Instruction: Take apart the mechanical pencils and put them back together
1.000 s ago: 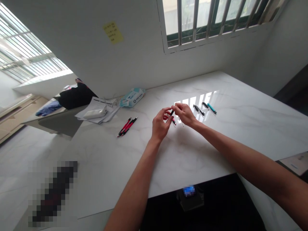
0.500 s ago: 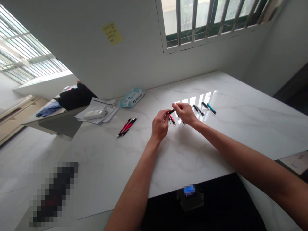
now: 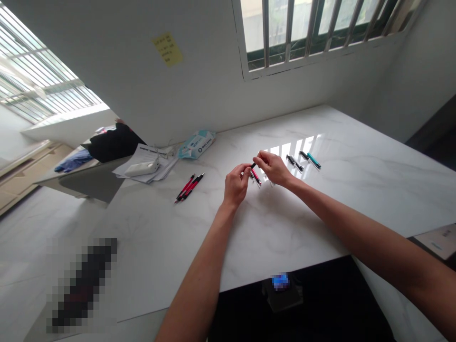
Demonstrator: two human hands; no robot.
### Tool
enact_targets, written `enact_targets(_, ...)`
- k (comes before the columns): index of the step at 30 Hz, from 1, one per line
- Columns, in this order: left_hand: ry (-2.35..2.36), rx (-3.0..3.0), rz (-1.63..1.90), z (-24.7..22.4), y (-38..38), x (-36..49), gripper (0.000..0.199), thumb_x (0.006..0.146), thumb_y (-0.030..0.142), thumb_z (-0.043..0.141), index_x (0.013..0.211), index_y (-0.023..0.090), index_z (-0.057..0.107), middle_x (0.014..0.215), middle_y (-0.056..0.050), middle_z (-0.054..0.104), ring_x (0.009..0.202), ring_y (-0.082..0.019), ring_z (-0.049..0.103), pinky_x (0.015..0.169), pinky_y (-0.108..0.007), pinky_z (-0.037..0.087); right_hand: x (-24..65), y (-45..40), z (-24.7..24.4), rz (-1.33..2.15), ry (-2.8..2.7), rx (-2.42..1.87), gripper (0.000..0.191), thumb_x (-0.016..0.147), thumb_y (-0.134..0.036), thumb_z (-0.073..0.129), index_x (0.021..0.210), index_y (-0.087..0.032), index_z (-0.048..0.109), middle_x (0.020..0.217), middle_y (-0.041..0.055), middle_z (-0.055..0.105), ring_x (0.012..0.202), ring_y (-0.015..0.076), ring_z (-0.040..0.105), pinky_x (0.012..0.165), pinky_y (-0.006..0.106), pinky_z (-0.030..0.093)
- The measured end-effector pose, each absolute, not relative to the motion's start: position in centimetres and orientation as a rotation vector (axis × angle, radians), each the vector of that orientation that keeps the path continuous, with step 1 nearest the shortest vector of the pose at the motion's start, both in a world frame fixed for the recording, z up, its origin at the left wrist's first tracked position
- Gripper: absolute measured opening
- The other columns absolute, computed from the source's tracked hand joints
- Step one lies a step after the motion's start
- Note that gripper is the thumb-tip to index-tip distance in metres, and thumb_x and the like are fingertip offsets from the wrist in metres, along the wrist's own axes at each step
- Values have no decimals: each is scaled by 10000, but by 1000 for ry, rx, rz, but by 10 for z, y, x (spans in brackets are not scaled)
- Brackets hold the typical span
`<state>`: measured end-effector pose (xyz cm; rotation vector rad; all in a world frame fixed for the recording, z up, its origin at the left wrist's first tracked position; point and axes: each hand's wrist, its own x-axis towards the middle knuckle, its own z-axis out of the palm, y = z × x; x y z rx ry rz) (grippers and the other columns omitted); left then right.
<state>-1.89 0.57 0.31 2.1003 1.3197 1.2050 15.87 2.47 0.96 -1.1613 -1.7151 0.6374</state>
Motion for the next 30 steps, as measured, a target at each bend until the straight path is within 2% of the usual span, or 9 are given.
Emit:
enact_targets(4,1331,2070,1207,2,8,-23,332,1034,437,511,1080,231,768,910,-44,750,797,-180,660,743,-271,505,161,26,9,705,-1745,-1133,278,986,-447,528,852,-212,593,768,-1,634,682,152,514,634,270,373)
enact_targets(10,1317,1948,1118,0,12,-27,384,1022,499,500,982,209,749,689,8,607,585,-128,498,589,-248,401,162,31,3,809,-1705,-994,212,955,-388,590,967,-196,681,846,25,700,762,168,590,705,289,430)
enact_targets(16,1140,1694,1107,-5,19,-28,426,986,557,528,930,173,705,662,17,550,502,-93,423,498,-236,346,161,37,-3,925,-1669,-906,246,952,-397,596,1044,-196,705,871,30,715,725,158,589,672,294,448)
enact_targets(20,1101,1620,1077,-3,17,-25,434,952,580,583,919,165,708,652,19,533,480,-80,403,454,-228,304,161,37,-2,924,-1627,-904,273,926,-443,654,978,-188,737,851,41,731,741,164,618,667,293,464)
enact_targets(26,999,1380,977,4,9,-25,445,937,581,617,982,149,709,657,43,453,439,-47,287,406,-211,190,159,36,1,961,-1560,-862,264,876,-429,723,976,-189,768,913,63,775,807,184,687,760,324,542)
enact_targets(30,959,1257,945,10,7,-29,445,898,580,673,1006,149,705,660,49,434,450,-38,258,422,-194,159,168,39,11,899,-1497,-853,252,864,-415,737,989,-197,751,972,71,779,891,201,721,845,355,584)
